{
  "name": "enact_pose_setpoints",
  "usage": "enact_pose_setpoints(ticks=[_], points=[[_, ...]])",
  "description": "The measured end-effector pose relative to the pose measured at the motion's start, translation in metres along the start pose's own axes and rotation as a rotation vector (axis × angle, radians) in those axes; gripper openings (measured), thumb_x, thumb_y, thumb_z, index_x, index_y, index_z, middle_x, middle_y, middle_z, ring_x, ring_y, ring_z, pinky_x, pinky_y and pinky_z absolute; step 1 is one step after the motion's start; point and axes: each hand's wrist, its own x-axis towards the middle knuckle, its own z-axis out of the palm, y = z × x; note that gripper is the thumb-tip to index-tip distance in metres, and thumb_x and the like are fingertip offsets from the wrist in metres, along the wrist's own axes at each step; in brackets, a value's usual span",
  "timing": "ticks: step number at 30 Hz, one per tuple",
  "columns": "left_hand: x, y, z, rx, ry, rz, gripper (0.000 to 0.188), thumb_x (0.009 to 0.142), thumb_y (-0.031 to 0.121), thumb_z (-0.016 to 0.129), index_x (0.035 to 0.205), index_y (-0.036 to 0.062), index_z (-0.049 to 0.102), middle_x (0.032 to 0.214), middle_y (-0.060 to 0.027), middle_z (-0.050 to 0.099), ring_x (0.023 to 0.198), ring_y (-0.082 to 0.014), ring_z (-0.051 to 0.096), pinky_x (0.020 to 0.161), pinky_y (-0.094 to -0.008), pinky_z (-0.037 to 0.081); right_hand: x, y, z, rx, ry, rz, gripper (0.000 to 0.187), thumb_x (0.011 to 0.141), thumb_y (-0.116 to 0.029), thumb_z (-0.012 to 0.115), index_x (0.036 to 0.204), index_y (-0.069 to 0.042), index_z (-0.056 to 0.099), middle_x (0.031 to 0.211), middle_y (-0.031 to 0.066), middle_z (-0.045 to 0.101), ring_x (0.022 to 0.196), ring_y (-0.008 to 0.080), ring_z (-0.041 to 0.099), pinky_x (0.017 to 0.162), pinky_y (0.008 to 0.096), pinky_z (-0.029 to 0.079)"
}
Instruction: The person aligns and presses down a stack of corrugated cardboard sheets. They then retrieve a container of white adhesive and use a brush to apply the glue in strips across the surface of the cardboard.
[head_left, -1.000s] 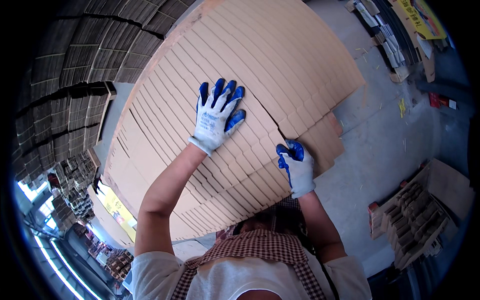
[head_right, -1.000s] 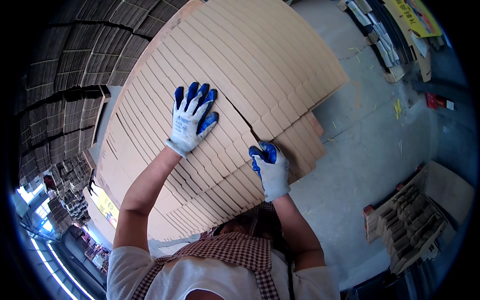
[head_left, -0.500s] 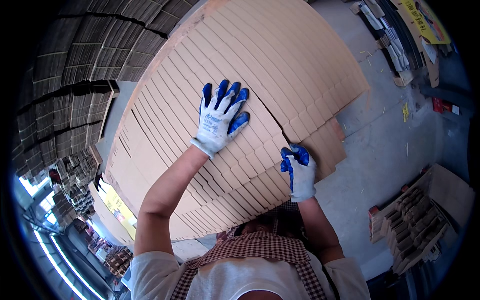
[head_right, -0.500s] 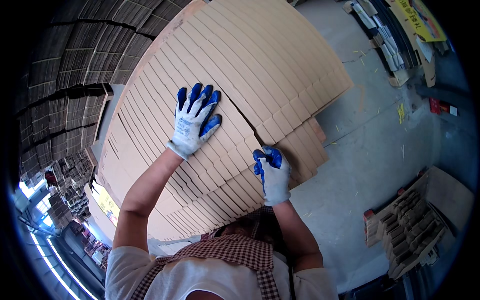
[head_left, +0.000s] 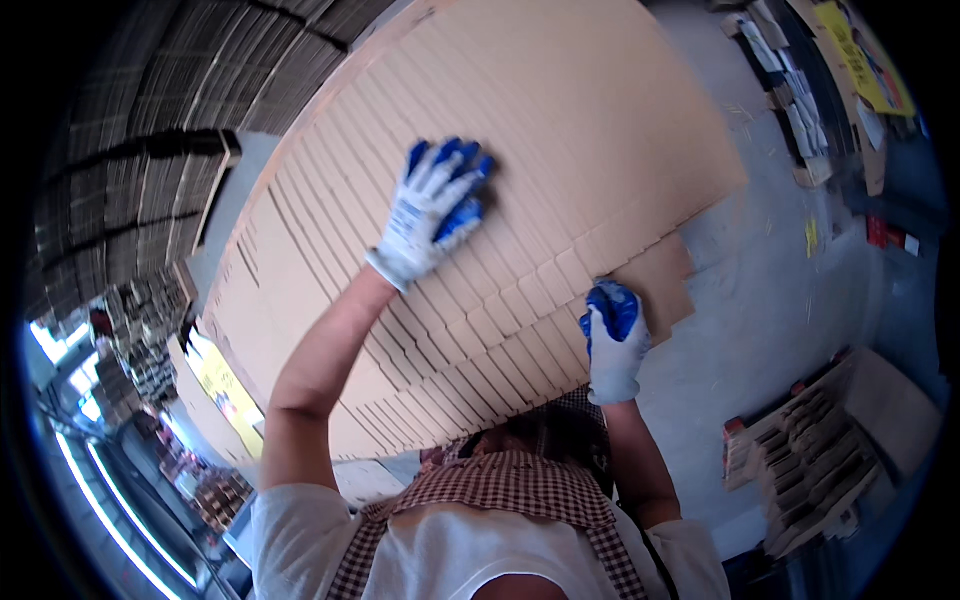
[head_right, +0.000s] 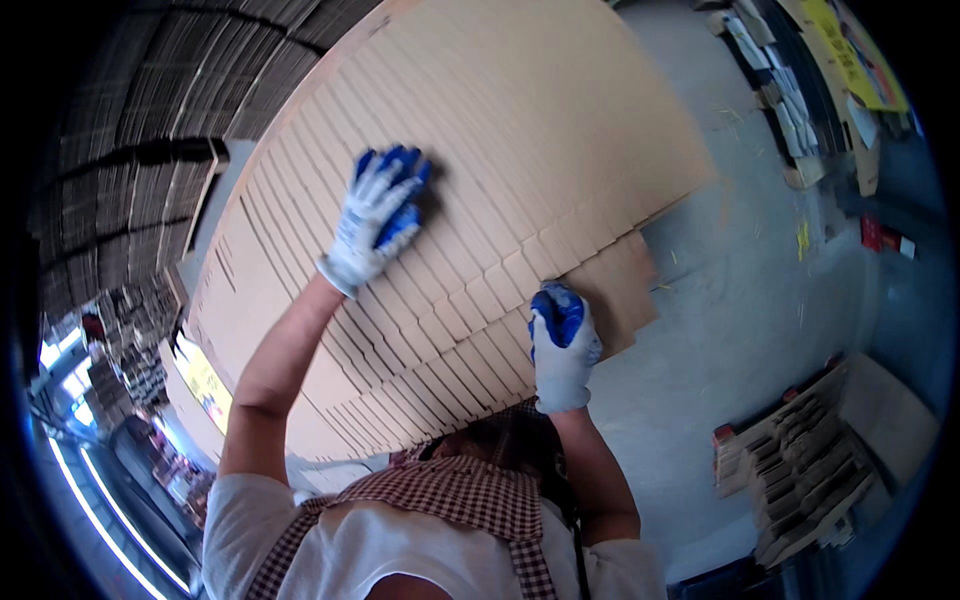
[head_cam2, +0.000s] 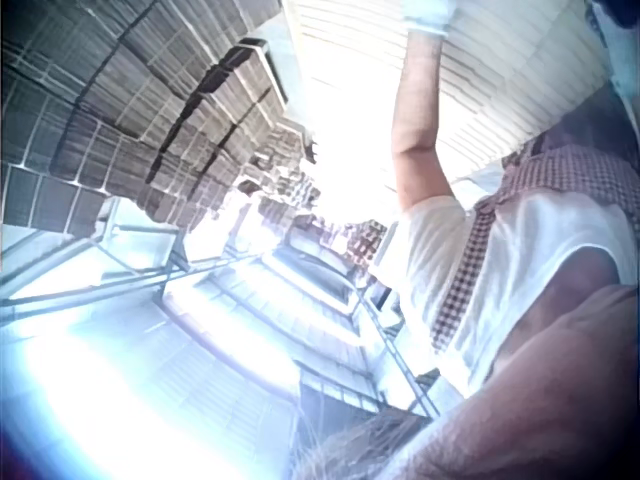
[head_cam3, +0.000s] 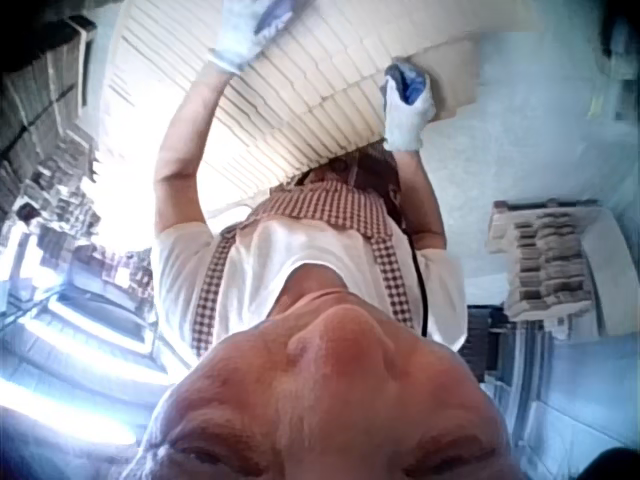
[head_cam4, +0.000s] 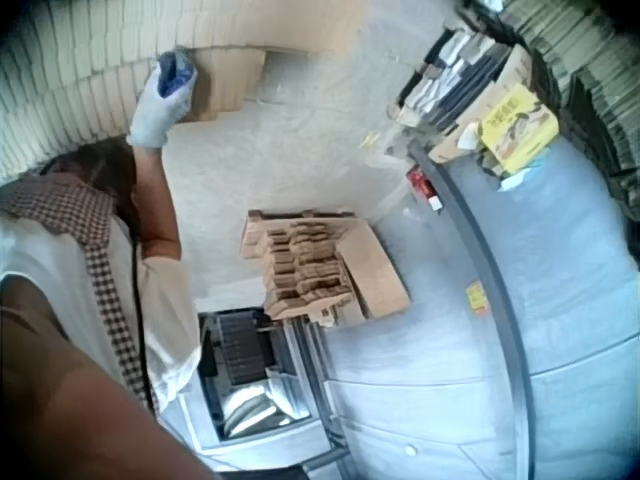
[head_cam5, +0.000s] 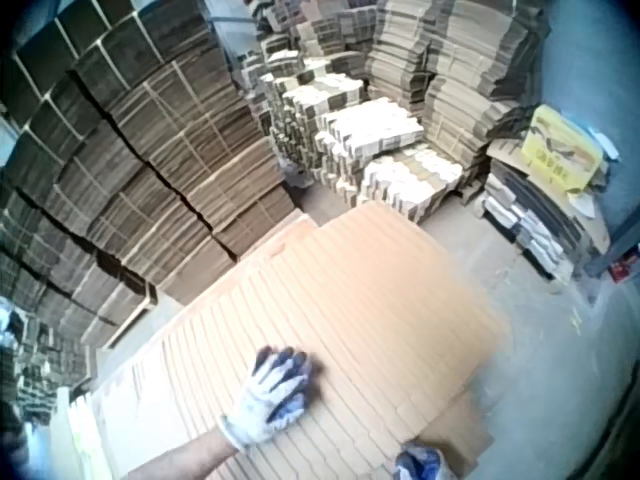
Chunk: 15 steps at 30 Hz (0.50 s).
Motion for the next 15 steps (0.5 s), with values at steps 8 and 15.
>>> enact_pose_setpoints(ticks=[8,15], points=[[-0.111,-0.078,-0.069,0.176,0.079,-0.236,0.047,0.099,0.027,0.049,0.143,0.0130,0.054,0.149,-0.0114,0.049,0.144,-0.0333,0.036,0.121,-0.0488,0.019,-0.049,-0.014,0.021,0.014,-0.332,0.125,0.031,0.093,0.004,0.058,0.122,-0.003,0.066,0.097,0.0052,0.073,0.075,0.0080,0.068,0.061,0.0220,0.052],[-0.145,-0.066,-0.051,0.320,-0.043,-0.254,0.060,0.093,0.029,0.054,0.151,0.0137,0.043,0.157,-0.0118,0.037,0.147,-0.0347,0.029,0.122,-0.0522,0.015,-0.097,0.022,0.054,-0.267,-0.425,-0.002,0.038,0.089,-0.014,0.069,0.125,-0.004,0.064,0.110,0.0157,0.071,0.095,0.0261,0.071,0.083,0.0349,0.056]])
